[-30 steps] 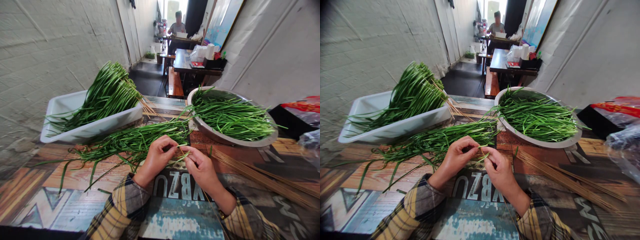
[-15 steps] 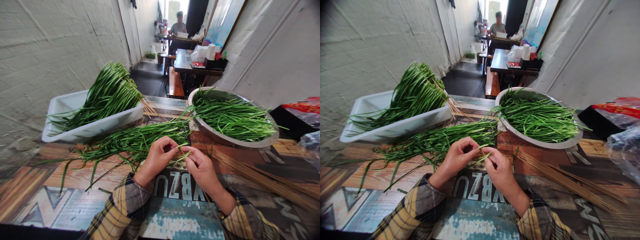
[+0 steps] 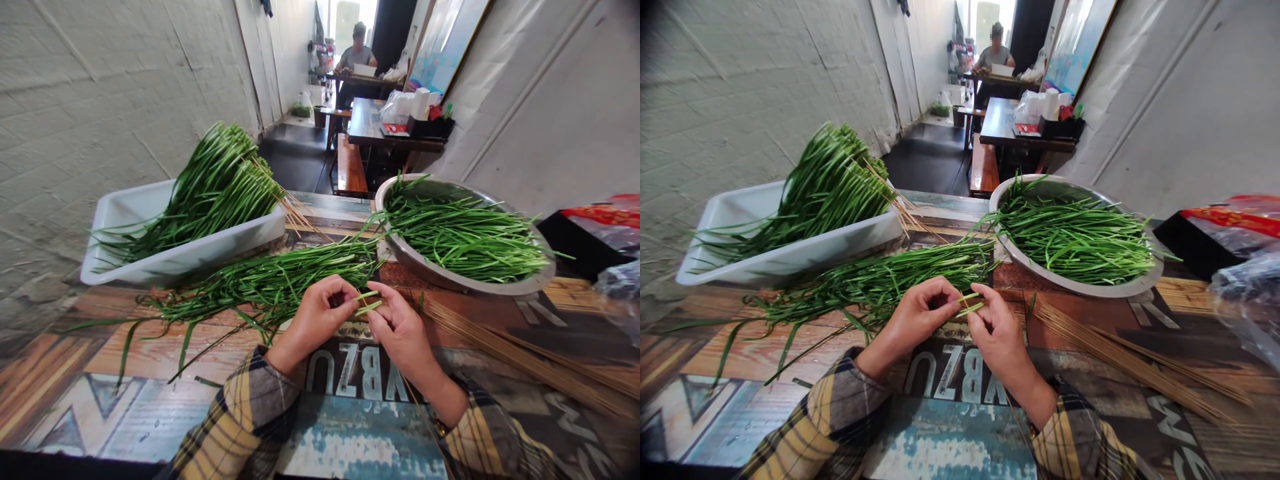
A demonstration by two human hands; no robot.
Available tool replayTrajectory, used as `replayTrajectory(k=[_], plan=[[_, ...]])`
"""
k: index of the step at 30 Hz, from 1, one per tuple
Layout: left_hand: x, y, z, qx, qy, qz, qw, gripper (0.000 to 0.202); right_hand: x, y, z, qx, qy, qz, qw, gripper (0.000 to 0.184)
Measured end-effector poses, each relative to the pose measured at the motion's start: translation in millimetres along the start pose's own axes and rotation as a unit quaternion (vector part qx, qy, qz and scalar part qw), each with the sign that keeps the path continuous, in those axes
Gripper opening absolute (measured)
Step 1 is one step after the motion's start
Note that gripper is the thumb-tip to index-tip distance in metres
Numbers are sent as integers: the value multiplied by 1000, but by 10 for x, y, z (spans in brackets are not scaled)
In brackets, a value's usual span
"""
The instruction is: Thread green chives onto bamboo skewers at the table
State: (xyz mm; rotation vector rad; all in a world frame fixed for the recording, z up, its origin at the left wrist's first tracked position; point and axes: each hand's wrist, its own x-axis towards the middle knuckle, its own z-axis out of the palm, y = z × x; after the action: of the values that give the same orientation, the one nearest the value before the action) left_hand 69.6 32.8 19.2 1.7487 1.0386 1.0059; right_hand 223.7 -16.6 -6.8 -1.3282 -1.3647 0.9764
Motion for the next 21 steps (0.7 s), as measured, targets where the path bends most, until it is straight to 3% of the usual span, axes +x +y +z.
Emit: replayTrajectory(k=[11, 21], plan=[[-5, -22, -2, 23, -20, 6, 1000, 18, -20, -5, -10, -86, -3, -42, 995, 40], [-19, 19, 17, 3, -70, 9, 997, 19, -5, 8, -27, -113, -5, -59, 992, 40]])
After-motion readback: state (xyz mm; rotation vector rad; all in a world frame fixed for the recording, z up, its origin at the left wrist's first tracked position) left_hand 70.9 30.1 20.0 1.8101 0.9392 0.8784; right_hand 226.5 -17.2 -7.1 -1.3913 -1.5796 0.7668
